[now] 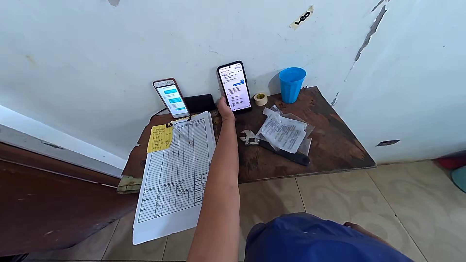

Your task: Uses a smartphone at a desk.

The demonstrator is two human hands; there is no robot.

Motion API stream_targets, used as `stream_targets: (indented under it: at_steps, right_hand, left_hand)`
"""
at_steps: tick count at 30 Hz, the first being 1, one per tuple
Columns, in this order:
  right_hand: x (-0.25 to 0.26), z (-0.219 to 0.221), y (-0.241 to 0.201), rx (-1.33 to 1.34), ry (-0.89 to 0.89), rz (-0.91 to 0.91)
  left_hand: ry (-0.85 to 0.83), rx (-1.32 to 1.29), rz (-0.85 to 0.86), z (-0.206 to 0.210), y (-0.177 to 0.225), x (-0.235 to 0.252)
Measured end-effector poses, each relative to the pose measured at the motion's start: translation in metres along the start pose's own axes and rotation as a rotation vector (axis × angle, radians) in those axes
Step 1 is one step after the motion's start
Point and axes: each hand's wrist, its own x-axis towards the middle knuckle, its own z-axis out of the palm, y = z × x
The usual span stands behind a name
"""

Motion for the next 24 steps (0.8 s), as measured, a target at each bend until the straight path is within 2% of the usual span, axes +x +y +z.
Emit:
stream_targets:
  at_steps: [5, 11, 16, 24]
  right_hand:
    - [-0.026, -0.004, -0.013, 0.063, -0.009, 0.027]
    - [-0.018, -0.007, -0.01, 0.022, -0.013, 0.0]
    - [-0.03, -0.009, -0.026, -0.012, -0.027, 0.004]
    - [-0.023, -0.003, -0.02, 0.004, -0.028, -0.013]
  left_hand:
    - [0.049, 0.001, -0.018, 0.0, -0.002, 0.003]
    - [0.063, -0.012, -0.03, 0.001, 0.001, 0.002]
    - [0.073, -0.011, -0.007, 0.001, 0.0, 0.002]
    - [0.069, 0.012, -0.01, 0.0, -0.001, 0.003]
